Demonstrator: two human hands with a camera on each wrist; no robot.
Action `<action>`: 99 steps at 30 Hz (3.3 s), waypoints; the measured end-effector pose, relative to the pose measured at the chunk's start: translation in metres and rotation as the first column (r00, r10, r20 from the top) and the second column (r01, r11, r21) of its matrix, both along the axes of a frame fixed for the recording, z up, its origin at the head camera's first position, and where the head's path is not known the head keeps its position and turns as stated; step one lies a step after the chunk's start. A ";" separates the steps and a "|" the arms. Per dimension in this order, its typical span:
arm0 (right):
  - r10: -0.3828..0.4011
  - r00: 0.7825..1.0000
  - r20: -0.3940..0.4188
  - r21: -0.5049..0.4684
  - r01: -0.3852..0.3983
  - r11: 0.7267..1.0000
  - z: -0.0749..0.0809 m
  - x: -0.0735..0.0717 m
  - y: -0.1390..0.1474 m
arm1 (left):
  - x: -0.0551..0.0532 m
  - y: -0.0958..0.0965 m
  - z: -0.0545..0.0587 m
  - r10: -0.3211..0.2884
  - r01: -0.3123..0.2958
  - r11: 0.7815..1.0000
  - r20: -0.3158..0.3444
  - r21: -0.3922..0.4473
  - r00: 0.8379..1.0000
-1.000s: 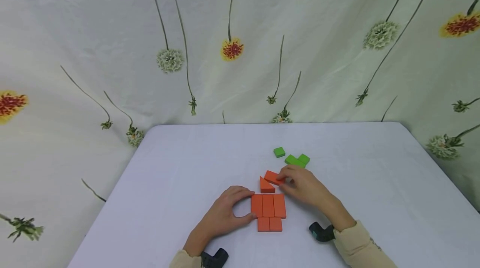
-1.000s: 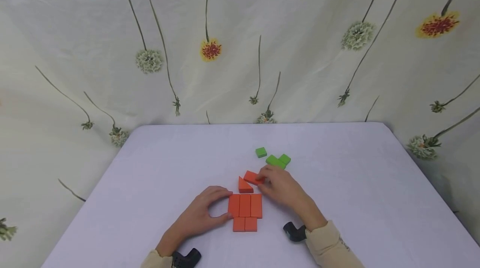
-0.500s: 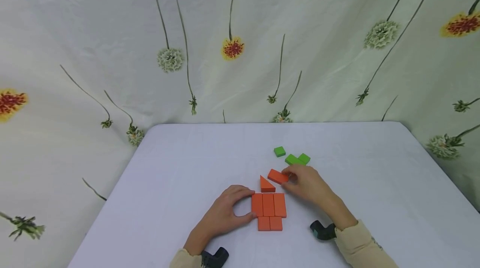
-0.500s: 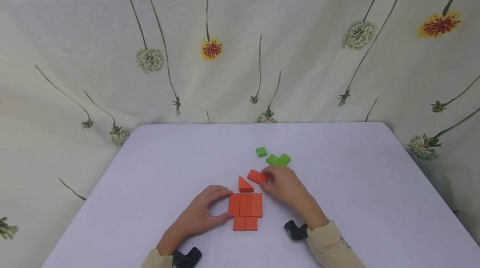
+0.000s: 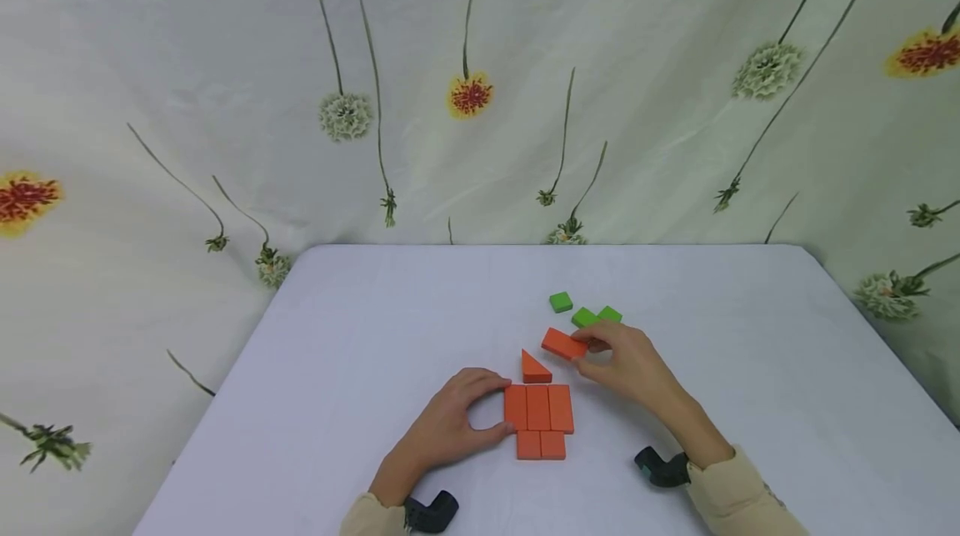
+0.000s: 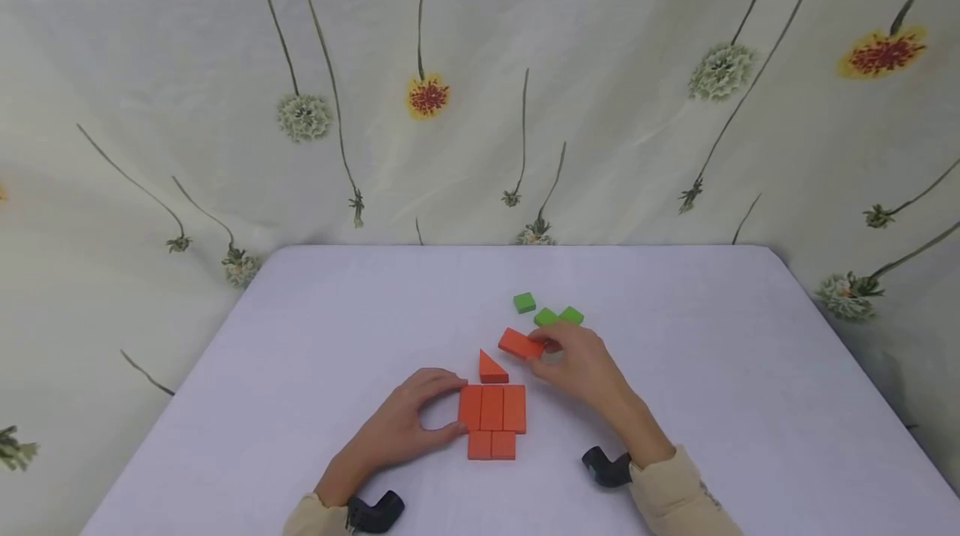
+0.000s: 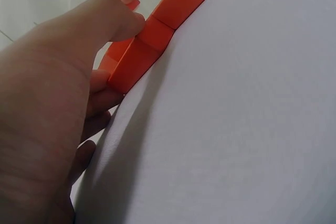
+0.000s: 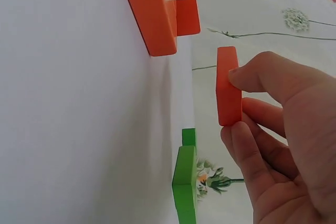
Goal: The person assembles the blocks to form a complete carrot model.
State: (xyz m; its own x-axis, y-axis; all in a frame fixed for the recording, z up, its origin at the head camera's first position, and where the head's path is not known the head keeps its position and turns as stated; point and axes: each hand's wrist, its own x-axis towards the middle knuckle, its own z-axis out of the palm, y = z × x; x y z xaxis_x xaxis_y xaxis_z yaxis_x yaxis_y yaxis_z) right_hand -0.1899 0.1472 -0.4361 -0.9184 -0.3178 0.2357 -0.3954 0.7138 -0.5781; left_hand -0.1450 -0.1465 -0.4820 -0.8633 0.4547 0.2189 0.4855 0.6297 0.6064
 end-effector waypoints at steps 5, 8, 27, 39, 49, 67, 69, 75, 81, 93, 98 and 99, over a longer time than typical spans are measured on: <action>0.046 0.998 -0.049 -0.045 -0.048 0.998 0.002 0.007 0.001 | 0.000 0.000 0.000 0.000 0.000 1.000 0.003 -0.001 1.000; 0.081 0.994 -0.067 -0.073 -0.086 0.994 0.004 0.011 0.002 | 0.000 0.000 -0.001 0.000 0.000 1.000 -0.001 -0.001 1.000; 0.312 0.946 -0.087 -0.135 -0.321 0.937 -0.004 0.040 0.001 | -0.001 -0.001 0.000 -0.013 0.014 1.000 -0.014 0.019 1.000; 0.407 0.913 -0.022 -0.160 -0.405 0.900 -0.009 0.058 -0.005 | -0.001 0.000 0.001 -0.010 0.010 1.000 -0.014 0.011 1.000; 0.485 0.874 0.001 -0.144 -0.480 0.865 -0.016 0.069 -0.006 | 0.000 0.000 0.003 -0.003 0.003 1.000 -0.015 -0.002 1.000; 0.548 0.836 -0.012 -0.066 -0.548 0.834 -0.016 0.074 -0.009 | -0.001 0.000 0.002 -0.012 0.012 1.000 -0.015 0.012 1.000; 0.549 0.835 -0.020 -0.050 -0.550 0.834 -0.016 0.075 -0.009 | -0.001 0.000 0.001 -0.011 0.012 1.000 -0.017 0.012 1.000; 0.546 0.837 -0.038 -0.005 -0.546 0.838 -0.018 0.076 -0.009 | -0.001 -0.001 0.000 -0.008 0.009 1.000 -0.018 0.012 1.000; 0.537 0.843 0.000 0.004 -0.537 0.843 -0.018 0.077 -0.009 | 0.000 0.000 0.000 -0.010 0.010 1.000 -0.016 0.013 1.000; 0.514 0.857 0.042 0.004 -0.514 0.858 -0.013 0.074 -0.007 | 0.001 0.001 0.005 -0.015 0.015 1.000 0.005 0.019 1.000; 0.460 0.887 0.031 -0.014 -0.460 0.888 -0.007 0.070 -0.009 | 0.001 0.001 0.005 -0.014 0.014 1.000 0.005 0.016 1.000; 0.447 0.894 0.030 -0.018 -0.447 0.894 -0.006 0.068 -0.010 | 0.001 0.001 0.005 -0.014 0.014 1.000 0.003 0.014 1.000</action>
